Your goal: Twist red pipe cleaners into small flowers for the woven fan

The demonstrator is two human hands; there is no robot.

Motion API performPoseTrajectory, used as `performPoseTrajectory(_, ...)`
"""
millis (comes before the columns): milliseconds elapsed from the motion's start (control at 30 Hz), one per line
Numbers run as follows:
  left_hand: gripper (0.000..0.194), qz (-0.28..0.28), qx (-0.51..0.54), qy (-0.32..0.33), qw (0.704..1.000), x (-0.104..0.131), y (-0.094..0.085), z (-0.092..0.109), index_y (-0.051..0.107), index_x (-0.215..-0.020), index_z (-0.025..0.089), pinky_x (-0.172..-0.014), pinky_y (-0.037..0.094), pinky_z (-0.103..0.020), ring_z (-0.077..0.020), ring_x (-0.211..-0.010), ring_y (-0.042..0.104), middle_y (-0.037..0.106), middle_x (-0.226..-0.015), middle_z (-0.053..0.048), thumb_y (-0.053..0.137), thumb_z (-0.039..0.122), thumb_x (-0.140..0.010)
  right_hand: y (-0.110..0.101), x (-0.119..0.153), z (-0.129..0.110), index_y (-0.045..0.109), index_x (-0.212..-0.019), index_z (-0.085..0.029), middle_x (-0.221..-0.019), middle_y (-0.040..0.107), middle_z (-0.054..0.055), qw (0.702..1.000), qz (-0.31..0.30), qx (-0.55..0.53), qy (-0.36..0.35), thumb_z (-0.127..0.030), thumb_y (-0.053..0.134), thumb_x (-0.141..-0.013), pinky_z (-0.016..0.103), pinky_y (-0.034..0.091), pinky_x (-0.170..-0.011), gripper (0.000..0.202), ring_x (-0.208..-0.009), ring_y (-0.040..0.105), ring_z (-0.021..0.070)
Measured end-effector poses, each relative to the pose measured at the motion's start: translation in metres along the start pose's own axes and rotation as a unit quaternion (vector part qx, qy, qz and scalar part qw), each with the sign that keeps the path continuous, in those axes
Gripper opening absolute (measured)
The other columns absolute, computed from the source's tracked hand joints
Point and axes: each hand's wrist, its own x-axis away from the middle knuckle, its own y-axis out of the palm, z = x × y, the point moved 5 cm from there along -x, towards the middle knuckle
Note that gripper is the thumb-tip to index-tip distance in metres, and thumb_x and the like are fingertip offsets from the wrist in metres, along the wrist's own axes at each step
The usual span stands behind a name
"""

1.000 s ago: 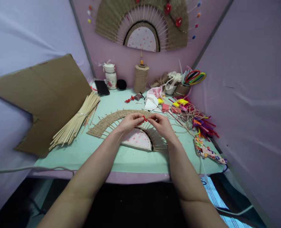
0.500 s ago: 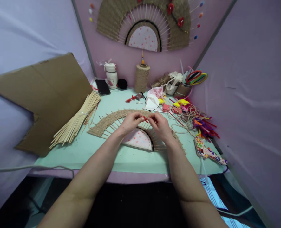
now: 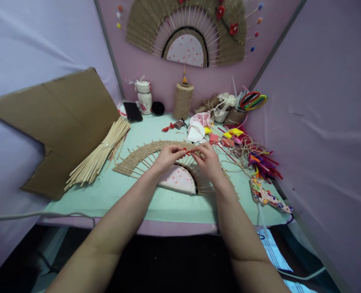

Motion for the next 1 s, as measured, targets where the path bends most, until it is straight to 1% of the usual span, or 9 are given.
performPoseTrajectory(100, 0.028, -0.002, -0.020, 0.000, 1.000, 0.000, 0.000, 0.000, 0.068, -0.073, 0.013, -0.060, 0.037, -0.025, -0.0120, -0.062, 0.050, 0.060, -0.065, -0.002, 0.072, 0.039, -0.064, -0.001, 0.000, -0.002, 0.067, -0.085, -0.021, -0.088, 0.058, 0.007, 0.999, -0.006, 0.045, -0.027, -0.025, 0.055, -0.085, 0.034, 0.042, -0.080, 0.012, -0.089, 0.054, 0.0215)
performPoseTrajectory(233, 0.028, -0.011, -0.011, -0.003, 1.000, 0.001, 0.002, -0.001, 0.069, -0.073, 0.012, -0.061, 0.037, -0.025, -0.0114, -0.062, 0.050, 0.060, -0.065, -0.002, 0.073, 0.039, -0.065, 0.002, 0.002, -0.002, 0.064, -0.083, -0.020, -0.082, 0.060, 0.006, 0.998, -0.030, 0.058, -0.020, -0.023, 0.051, -0.087, 0.032, 0.041, -0.073, 0.014, -0.081, 0.055, 0.0205)
performPoseTrajectory(433, 0.028, -0.027, 0.072, -0.024, 0.997, 0.002, 0.007, -0.003, 0.068, -0.074, 0.012, -0.056, 0.033, -0.023, -0.0084, -0.058, 0.047, 0.056, -0.061, 0.001, 0.074, 0.038, -0.065, 0.000, 0.002, -0.001, 0.060, -0.081, -0.019, -0.079, 0.061, 0.004, 1.000, 0.004, 0.021, 0.009, -0.027, 0.051, -0.087, 0.029, 0.040, -0.069, 0.013, -0.074, 0.054, 0.0175)
performPoseTrajectory(567, 0.030, -0.039, 0.085, -0.038, 0.995, 0.003, 0.009, 0.000, 0.068, -0.076, 0.012, -0.056, 0.033, -0.022, -0.0078, -0.059, 0.048, 0.058, -0.064, 0.000, 0.076, 0.038, -0.064, 0.002, 0.003, 0.002, 0.058, -0.082, -0.019, -0.078, 0.062, 0.003, 0.998, 0.005, -0.032, 0.056, -0.030, 0.051, -0.087, 0.028, 0.040, -0.066, 0.014, -0.070, 0.053, 0.0153)
performPoseTrajectory(667, 0.033, -0.047, 0.104, -0.065, 0.991, 0.005, 0.011, 0.002, 0.067, -0.076, 0.012, -0.060, 0.037, -0.023, -0.0083, -0.062, 0.051, 0.060, -0.069, 0.000, 0.079, 0.038, -0.059, 0.003, 0.005, 0.004, 0.057, -0.083, -0.019, -0.075, 0.060, 0.001, 0.992, 0.004, -0.092, 0.089, -0.032, 0.051, -0.087, 0.026, 0.040, -0.062, 0.015, -0.066, 0.052, 0.0134)
performPoseTrajectory(767, 0.036, -0.057, 0.144, -0.083, 0.984, 0.008, 0.014, 0.006, 0.064, -0.073, 0.012, -0.070, 0.043, -0.026, -0.0103, -0.069, 0.056, 0.062, -0.073, -0.001, 0.082, 0.037, -0.056, 0.006, 0.005, 0.005, 0.057, -0.085, -0.019, -0.072, 0.058, -0.001, 0.981, 0.004, -0.156, 0.112, -0.034, 0.053, -0.086, 0.025, 0.040, -0.059, 0.015, -0.062, 0.051, 0.0121)
performPoseTrajectory(867, 0.038, -0.062, 0.178, -0.090, 0.978, 0.011, 0.018, 0.009, 0.061, -0.073, 0.012, -0.079, 0.046, -0.030, -0.0124, -0.077, 0.060, 0.063, -0.074, -0.001, 0.083, 0.037, -0.055, 0.007, 0.005, 0.005, 0.057, -0.083, -0.019, -0.070, 0.058, -0.002, 0.968, 0.008, -0.214, 0.129, -0.035, 0.056, -0.084, 0.024, 0.041, -0.056, 0.016, -0.060, 0.051, 0.0112)
performPoseTrajectory(933, 0.038, -0.060, 0.187, -0.089, 0.976, 0.014, 0.020, 0.012, 0.060, -0.073, 0.013, -0.081, 0.046, -0.031, -0.0127, -0.077, 0.062, 0.063, -0.074, -0.001, 0.083, 0.037, -0.056, 0.007, 0.005, 0.005, 0.058, -0.081, -0.019, -0.067, 0.057, -0.002, 0.958, 0.015, -0.251, 0.140, -0.035, 0.058, -0.082, 0.023, 0.041, -0.054, 0.016, -0.057, 0.051, 0.0105)
performPoseTrajectory(1000, 0.038, -0.056, 0.191, -0.085, 0.976, 0.015, 0.021, 0.013, 0.059, -0.074, 0.013, -0.079, 0.047, -0.030, -0.0119, -0.075, 0.062, 0.063, -0.075, 0.000, 0.082, 0.037, -0.058, 0.007, 0.005, 0.005, 0.059, -0.080, -0.018, -0.064, 0.056, -0.003, 0.949, 0.025, -0.274, 0.157, -0.035, 0.061, -0.080, 0.022, 0.039, -0.051, 0.016, -0.053, 0.048, 0.0094)
